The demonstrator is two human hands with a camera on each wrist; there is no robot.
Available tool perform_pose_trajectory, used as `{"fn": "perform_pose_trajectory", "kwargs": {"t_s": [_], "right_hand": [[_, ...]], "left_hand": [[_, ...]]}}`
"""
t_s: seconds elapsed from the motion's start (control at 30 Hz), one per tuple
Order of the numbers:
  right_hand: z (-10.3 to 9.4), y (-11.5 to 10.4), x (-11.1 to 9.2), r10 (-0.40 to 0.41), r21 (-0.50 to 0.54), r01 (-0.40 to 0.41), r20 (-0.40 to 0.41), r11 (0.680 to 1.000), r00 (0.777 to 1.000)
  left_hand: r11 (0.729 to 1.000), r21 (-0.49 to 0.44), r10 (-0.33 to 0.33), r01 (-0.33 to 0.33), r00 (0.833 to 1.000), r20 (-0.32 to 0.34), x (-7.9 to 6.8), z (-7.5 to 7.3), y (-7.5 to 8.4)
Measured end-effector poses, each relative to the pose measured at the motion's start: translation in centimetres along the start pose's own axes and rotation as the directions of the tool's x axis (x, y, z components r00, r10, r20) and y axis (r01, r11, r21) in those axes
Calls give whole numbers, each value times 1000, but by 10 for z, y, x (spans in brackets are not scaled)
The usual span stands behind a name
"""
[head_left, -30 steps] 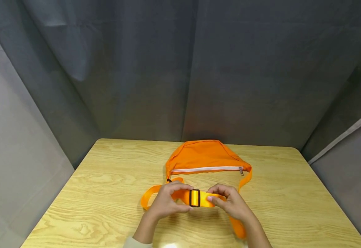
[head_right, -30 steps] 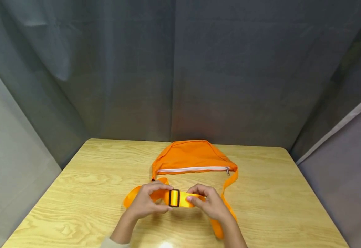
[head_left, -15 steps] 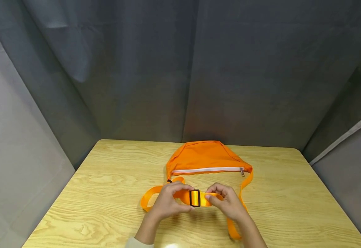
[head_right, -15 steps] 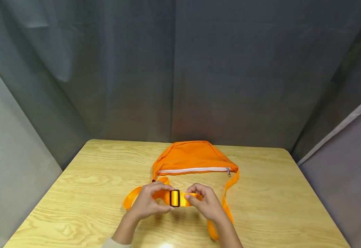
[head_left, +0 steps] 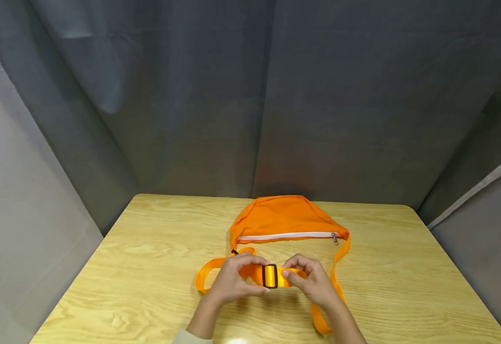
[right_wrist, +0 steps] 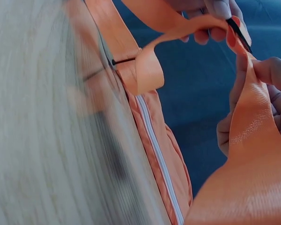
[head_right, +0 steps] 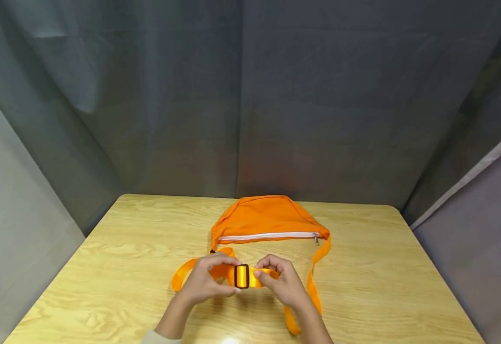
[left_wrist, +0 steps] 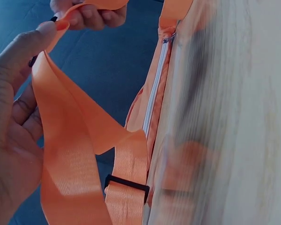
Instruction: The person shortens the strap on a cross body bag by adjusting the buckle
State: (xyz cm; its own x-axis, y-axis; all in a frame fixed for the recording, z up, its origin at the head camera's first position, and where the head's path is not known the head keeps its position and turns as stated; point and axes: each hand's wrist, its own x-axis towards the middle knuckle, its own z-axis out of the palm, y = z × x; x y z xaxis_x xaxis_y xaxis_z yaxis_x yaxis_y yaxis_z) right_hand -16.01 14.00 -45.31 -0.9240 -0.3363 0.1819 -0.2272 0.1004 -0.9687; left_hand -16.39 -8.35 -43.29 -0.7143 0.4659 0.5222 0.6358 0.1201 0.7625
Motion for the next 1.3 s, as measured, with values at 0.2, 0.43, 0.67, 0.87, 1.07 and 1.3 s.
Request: {"fn": "perform_pose_trajectory", "kwargs": {"t_s": [0.2, 0.43, 0.67, 0.87, 1.07, 1.3], "right_hand": [[3, -1, 1, 14, 25, -14, 8, 1000, 1000], [-9, 3, -5, -47, 78, 44, 31, 996, 998], [-6, 5, -5, -42, 62, 42, -7, 997, 999], [-1, 3, -2, -87, 54, 86, 23, 995, 996], [-10, 2, -3, 33, 23, -34, 24, 999, 999], [-15, 3, -5, 59, 14, -59, 26, 998, 998]], "left_hand": [[1000, -21, 6, -6, 1000, 16, 2, -1, 8], [1000, 1, 20, -20, 1000, 14, 5, -3, 10], [1000, -18, -3, 4, 1000, 19, 3, -2, 8], [1000, -15, 4, -3, 1000, 31, 3, -1, 7], [999, 14, -38, 37, 999, 20, 4, -4, 10], [1000, 7, -8, 8, 1000, 25, 3, -4, 7]]}}
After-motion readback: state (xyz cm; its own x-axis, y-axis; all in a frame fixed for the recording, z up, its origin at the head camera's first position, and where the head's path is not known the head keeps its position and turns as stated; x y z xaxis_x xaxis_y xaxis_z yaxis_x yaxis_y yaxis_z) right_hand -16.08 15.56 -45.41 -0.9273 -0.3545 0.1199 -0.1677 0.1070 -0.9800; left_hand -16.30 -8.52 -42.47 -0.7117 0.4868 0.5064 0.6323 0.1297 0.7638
